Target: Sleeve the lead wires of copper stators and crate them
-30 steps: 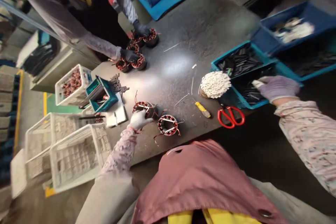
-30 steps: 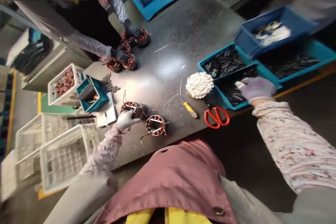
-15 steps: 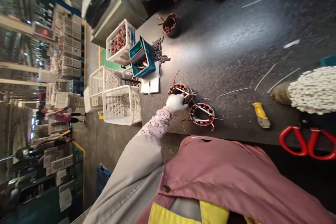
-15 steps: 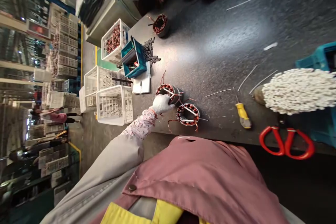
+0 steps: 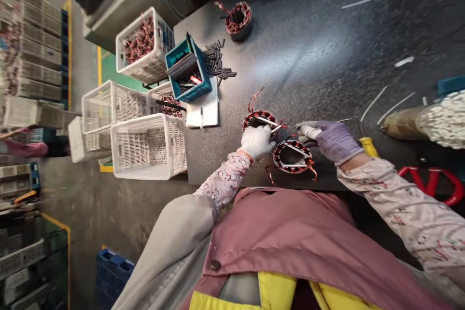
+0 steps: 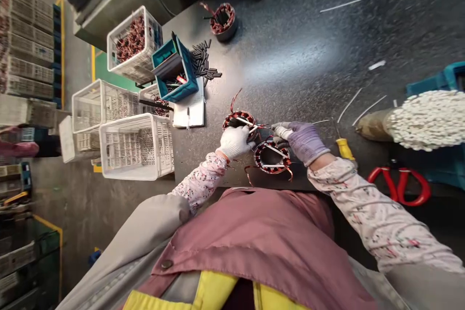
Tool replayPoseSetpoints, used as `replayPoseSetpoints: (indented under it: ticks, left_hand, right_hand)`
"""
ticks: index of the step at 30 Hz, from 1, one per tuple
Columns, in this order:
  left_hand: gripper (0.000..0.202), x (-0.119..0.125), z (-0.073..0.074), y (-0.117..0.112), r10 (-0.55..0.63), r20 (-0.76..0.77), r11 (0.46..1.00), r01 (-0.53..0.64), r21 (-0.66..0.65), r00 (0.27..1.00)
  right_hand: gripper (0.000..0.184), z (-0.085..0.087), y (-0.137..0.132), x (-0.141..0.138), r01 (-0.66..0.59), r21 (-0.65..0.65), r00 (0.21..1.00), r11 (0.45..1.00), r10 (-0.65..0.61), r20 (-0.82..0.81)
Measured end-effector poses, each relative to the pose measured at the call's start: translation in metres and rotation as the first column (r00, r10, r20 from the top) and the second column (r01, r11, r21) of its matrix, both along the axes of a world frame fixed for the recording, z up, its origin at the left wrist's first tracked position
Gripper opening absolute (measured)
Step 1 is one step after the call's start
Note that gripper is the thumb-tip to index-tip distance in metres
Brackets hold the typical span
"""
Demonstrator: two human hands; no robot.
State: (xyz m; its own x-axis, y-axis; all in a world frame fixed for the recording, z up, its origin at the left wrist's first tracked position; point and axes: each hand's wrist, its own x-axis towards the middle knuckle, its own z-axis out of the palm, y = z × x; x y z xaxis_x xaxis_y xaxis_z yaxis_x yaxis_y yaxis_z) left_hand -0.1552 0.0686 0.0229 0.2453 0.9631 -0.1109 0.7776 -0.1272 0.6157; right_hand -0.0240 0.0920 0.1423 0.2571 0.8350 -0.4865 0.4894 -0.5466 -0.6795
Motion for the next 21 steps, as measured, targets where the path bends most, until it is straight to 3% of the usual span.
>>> replayPoseSetpoints:
  ticks: [3,5,11,15,18,21]
  left_hand:
    - [0.042,0.002,0.000,0.001,-0.007,0.032,1.000,0.007,0.010,0.999]
    - [0.040,0.002,0.000,0.001,-0.021,0.052,1.000,0.021,0.011,0.998]
    - [0.040,0.001,-0.002,0.002,-0.078,0.106,0.997,0.077,0.012,0.991]
    - [0.040,0.000,-0.007,0.003,-0.066,0.100,0.997,0.062,0.045,0.993]
    - [0.041,-0.002,-0.006,0.001,-0.044,0.057,0.998,0.042,0.039,0.997]
    - [0.044,-0.006,-0.005,0.002,-0.007,-0.027,1.000,0.008,0.013,1.000]
  right_hand:
    - [0.014,-0.006,0.006,-0.005,0.031,-0.010,1.000,0.999,-0.031,-0.002]
    - [0.014,-0.008,0.004,-0.008,-0.015,0.007,0.999,1.000,0.015,0.029]
    - [0.021,-0.015,0.006,-0.006,-0.369,-0.010,0.900,0.930,0.359,0.248]
    - [0.022,-0.029,0.007,0.002,-0.407,0.095,0.872,0.909,0.356,0.336]
    - [0.019,-0.037,0.001,-0.005,-0.441,0.100,0.851,0.892,0.380,0.363]
    - [0.020,-0.018,-0.005,0.010,-0.552,0.178,0.798,0.815,0.454,0.397]
